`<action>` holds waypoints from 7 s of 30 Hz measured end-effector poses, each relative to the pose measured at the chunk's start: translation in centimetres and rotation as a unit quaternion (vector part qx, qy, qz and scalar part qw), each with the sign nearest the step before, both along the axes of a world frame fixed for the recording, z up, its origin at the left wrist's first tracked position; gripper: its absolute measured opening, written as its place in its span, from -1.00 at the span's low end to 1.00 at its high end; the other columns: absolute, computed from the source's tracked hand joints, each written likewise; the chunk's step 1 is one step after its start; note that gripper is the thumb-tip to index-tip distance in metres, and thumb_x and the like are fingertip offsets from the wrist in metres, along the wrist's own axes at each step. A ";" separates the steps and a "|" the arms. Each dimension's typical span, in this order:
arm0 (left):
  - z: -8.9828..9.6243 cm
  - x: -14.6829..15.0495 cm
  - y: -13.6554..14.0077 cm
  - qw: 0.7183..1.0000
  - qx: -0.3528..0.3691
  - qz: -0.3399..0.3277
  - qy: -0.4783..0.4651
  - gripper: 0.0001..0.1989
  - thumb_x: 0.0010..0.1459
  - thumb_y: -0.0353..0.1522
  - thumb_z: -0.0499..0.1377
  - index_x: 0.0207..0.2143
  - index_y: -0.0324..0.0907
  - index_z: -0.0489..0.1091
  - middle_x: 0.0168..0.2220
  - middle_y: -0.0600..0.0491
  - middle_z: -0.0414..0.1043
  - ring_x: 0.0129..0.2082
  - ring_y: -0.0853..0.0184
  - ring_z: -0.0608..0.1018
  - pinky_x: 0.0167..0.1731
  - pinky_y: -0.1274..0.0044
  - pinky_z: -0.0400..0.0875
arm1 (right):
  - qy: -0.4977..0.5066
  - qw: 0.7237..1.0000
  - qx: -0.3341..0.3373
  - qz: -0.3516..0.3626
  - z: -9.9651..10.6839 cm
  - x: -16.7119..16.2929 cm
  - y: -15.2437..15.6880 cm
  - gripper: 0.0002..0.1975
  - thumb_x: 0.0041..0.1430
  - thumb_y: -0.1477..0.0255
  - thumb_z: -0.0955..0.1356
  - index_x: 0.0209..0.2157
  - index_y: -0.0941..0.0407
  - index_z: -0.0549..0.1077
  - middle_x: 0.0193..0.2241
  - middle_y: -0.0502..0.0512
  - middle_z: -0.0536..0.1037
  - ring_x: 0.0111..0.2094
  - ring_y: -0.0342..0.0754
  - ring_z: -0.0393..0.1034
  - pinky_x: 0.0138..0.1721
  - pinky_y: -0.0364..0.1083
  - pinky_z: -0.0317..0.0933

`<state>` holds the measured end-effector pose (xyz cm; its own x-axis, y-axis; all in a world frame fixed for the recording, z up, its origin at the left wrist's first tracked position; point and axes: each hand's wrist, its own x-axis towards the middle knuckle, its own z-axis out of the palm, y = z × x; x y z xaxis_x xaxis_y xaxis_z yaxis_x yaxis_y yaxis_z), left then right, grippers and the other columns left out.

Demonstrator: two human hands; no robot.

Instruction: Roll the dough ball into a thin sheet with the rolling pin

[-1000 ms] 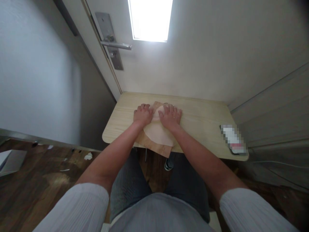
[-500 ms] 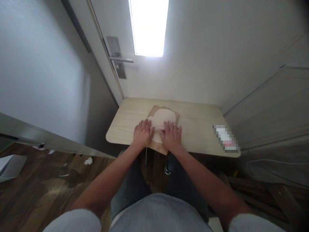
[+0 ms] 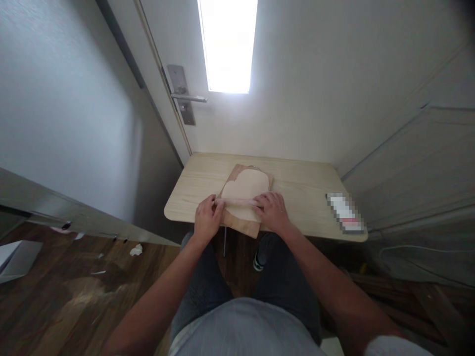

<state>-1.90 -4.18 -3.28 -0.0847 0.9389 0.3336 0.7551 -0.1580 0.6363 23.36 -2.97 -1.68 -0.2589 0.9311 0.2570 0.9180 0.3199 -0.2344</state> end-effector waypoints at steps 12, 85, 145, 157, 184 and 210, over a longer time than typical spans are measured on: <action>0.4 -0.2 -1.9 1.000 -0.028 0.005 0.013 -0.61 0.24 -0.25 0.17 0.07 -0.20 0.37 -0.10 -0.12 0.54 -0.04 0.06 0.53 0.05 0.20 0.41 | 0.005 1.000 0.025 -0.015 -1.6 0.0 -0.7 -0.68 0.30 0.18 0.34 -0.03 0.06 0.49 0.18 0.20 0.46 0.19 0.20 0.26 0.20 0.21 0.03; 1.2 5.9 12.2 0.981 -0.095 -0.064 0.158 -0.57 0.40 -0.21 -0.13 0.22 -0.03 0.29 0.27 -0.12 0.30 0.25 -0.02 0.31 0.19 -0.04 0.14 | 0.004 0.972 0.044 -0.230 -1.0 2.1 5.1 -0.52 0.40 0.11 0.16 0.09 0.08 0.47 0.10 0.28 0.51 0.09 0.26 0.27 0.16 0.35 -0.07; 1.4 5.1 4.9 0.975 0.000 -0.069 0.210 -0.62 0.29 -0.43 0.01 0.14 -0.14 0.31 0.13 -0.10 0.42 0.11 0.11 0.42 0.09 0.29 0.27 | 0.050 0.984 0.093 -0.144 -2.5 2.5 -1.7 -0.51 0.28 0.11 0.32 0.10 0.13 0.46 0.15 0.29 0.45 0.19 0.23 0.21 0.22 0.26 0.04; 2.4 4.0 2.6 0.985 -0.020 -0.085 0.147 -0.60 0.21 -0.49 0.02 0.08 -0.12 0.36 0.07 -0.07 0.45 0.09 0.15 0.44 0.13 0.32 0.30 | 0.121 0.992 -0.001 -0.029 -0.7 4.1 0.1 -0.72 0.22 0.29 0.40 -0.06 0.06 0.56 -0.09 0.18 0.56 0.03 0.13 0.32 0.14 0.13 0.21; 2.5 2.6 2.0 0.968 -0.039 -0.125 0.214 -0.77 0.24 -0.26 0.18 -0.06 -0.07 0.41 -0.05 -0.02 0.53 0.00 0.12 0.48 0.08 0.28 0.28 | 0.040 0.991 -0.001 -0.124 -1.1 1.6 -2.4 -0.61 0.29 0.22 0.33 0.05 0.13 0.47 -0.05 0.27 0.47 -0.04 0.16 0.33 -0.01 0.07 0.21; 0.1 2.5 1.0 0.981 -0.004 -0.136 0.141 -0.43 0.27 -0.08 0.17 0.23 -0.14 0.25 0.27 -0.15 0.31 0.28 0.11 0.33 0.29 0.25 0.15 | 0.169 0.978 -0.119 -0.010 -0.7 4.7 -3.9 -0.67 0.34 0.26 0.28 0.05 0.07 0.44 -0.02 0.18 0.48 0.04 0.07 0.39 0.12 0.07 0.26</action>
